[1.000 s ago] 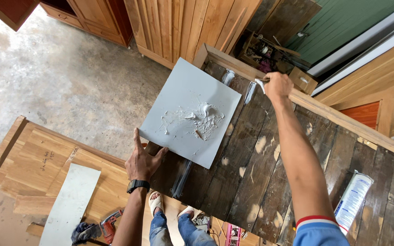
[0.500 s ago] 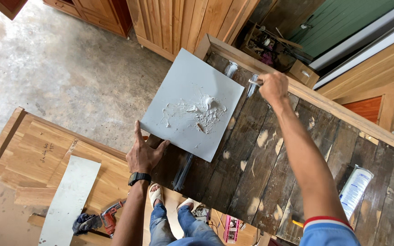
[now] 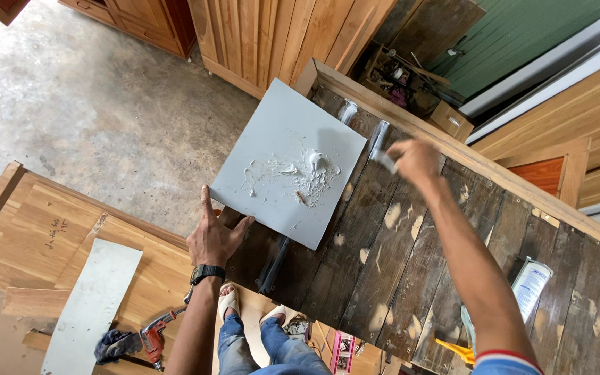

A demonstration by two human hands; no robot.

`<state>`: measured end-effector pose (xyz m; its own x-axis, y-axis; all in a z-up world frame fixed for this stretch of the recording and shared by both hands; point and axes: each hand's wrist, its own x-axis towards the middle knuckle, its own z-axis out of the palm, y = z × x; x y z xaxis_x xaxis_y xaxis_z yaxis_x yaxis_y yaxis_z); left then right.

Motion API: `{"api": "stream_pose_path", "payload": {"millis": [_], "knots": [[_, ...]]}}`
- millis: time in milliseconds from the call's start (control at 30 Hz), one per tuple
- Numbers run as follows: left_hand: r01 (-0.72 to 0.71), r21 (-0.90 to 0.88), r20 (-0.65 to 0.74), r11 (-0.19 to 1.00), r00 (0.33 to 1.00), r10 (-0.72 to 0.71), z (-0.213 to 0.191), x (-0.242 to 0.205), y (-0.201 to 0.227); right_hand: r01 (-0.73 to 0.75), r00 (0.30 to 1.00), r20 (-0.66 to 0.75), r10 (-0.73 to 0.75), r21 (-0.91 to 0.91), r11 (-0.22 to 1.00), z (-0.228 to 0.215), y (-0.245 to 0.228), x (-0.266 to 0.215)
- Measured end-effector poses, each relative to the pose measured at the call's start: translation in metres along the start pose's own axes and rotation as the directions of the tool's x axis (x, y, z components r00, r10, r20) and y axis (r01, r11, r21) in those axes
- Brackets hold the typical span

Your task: The person prepares a white putty mixture on a board and then uses a small scraper to apply it into the gaps between wooden slats on the top of a wooden cabinet.

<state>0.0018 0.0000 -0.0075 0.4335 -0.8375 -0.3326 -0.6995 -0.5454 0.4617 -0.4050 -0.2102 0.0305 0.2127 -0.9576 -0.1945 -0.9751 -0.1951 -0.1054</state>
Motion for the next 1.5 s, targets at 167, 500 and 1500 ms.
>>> {"api": "stream_pose_path", "payload": {"millis": [167, 500, 1500], "knots": [[0.009, -0.008, 0.017, 1.000, 1.000, -0.009, -0.004, -0.002, 0.003, -0.156, 0.960, -0.246, 0.136, -0.065, 0.986, -0.016, 0.020, 0.066], [0.025, -0.011, 0.014, 1.000, 1.000, -0.025, 0.000, 0.001, 0.001, -0.148, 0.978, -0.187, 0.096, -0.286, 0.947, -0.023, 0.014, 0.104], [0.029, 0.016, 0.029, 0.999, 0.999, -0.030, 0.003, 0.003, -0.001, 0.041, 0.966, -0.241, -0.098, -0.232, 0.972, 0.004, 0.015, 0.065]]}}
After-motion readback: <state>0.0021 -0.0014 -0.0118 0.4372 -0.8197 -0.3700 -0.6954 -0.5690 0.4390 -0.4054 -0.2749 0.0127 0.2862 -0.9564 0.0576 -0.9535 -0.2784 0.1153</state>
